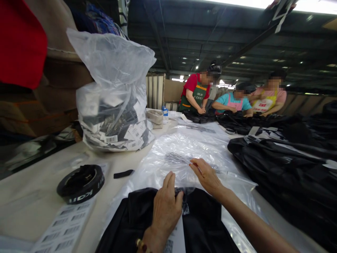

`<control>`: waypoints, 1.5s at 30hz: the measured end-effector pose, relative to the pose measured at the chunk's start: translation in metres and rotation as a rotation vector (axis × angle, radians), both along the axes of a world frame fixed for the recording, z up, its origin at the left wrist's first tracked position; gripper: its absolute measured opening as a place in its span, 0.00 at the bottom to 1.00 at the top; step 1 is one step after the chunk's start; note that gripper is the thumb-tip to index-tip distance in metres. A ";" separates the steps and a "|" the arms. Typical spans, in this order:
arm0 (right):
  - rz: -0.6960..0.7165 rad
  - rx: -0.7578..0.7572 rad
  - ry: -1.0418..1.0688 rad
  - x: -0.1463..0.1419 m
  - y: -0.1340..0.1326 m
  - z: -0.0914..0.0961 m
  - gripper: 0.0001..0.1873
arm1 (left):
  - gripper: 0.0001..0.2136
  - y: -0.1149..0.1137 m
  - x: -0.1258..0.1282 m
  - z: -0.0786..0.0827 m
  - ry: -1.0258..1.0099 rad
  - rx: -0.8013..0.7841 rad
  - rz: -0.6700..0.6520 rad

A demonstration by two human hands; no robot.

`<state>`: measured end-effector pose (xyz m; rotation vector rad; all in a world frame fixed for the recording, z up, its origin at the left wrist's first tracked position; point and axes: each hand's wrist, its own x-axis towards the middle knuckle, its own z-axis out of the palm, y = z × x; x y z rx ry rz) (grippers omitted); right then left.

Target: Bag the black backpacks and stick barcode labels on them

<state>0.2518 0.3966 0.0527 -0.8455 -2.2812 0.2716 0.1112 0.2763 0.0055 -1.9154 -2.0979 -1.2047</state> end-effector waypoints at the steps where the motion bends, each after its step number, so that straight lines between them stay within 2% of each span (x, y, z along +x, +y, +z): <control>1: -0.013 0.049 0.028 0.000 -0.007 -0.001 0.15 | 0.22 0.000 0.000 0.000 -0.022 0.021 0.007; 3: 0.007 0.179 0.034 0.001 -0.023 -0.003 0.14 | 0.22 0.000 0.001 0.000 -0.052 0.056 0.015; 7: 0.051 0.440 -0.090 -0.002 -0.048 -0.011 0.15 | 0.22 0.002 0.000 -0.002 -0.088 0.063 0.032; 11: -0.119 0.554 -0.171 -0.008 -0.049 -0.018 0.10 | 0.21 0.005 0.000 -0.007 -0.107 0.060 0.061; 13: -0.137 0.594 -0.228 -0.010 -0.045 -0.020 0.07 | 0.20 0.006 0.000 -0.008 -0.107 0.062 0.079; 15: -0.137 0.613 -0.274 -0.010 -0.041 -0.021 0.09 | 0.20 0.007 0.001 -0.009 -0.096 0.066 0.091; 19: -0.213 0.616 -0.330 -0.007 -0.036 -0.019 0.15 | 0.19 0.007 0.002 -0.008 -0.074 0.074 0.119; 23: -0.333 0.563 -0.354 0.002 -0.024 -0.009 0.13 | 0.19 0.007 0.001 -0.005 -0.023 0.093 0.131; 26: -0.437 0.492 -0.305 0.014 -0.010 -0.005 0.12 | 0.19 0.007 0.002 -0.005 0.010 0.107 0.139; 29: -0.510 0.403 -0.190 0.025 0.003 -0.009 0.12 | 0.18 0.008 0.002 -0.007 0.021 0.094 0.135; 31: -0.516 0.355 -0.118 0.027 0.006 -0.015 0.14 | 0.17 0.008 0.001 -0.009 0.021 0.074 0.131; 34: -0.450 0.336 -0.081 0.019 -0.005 -0.023 0.17 | 0.18 0.007 0.001 -0.009 0.029 0.096 0.118; 39: -0.279 0.351 -0.201 -0.002 -0.028 -0.021 0.12 | 0.19 0.005 0.001 -0.005 0.086 0.173 0.070; 41: -0.287 0.346 -0.247 -0.002 -0.020 -0.016 0.13 | 0.18 0.004 0.001 -0.003 0.111 0.204 0.073; 45: -0.388 0.275 -0.300 0.016 0.016 -0.015 0.16 | 0.17 0.003 0.002 0.000 0.148 0.281 0.069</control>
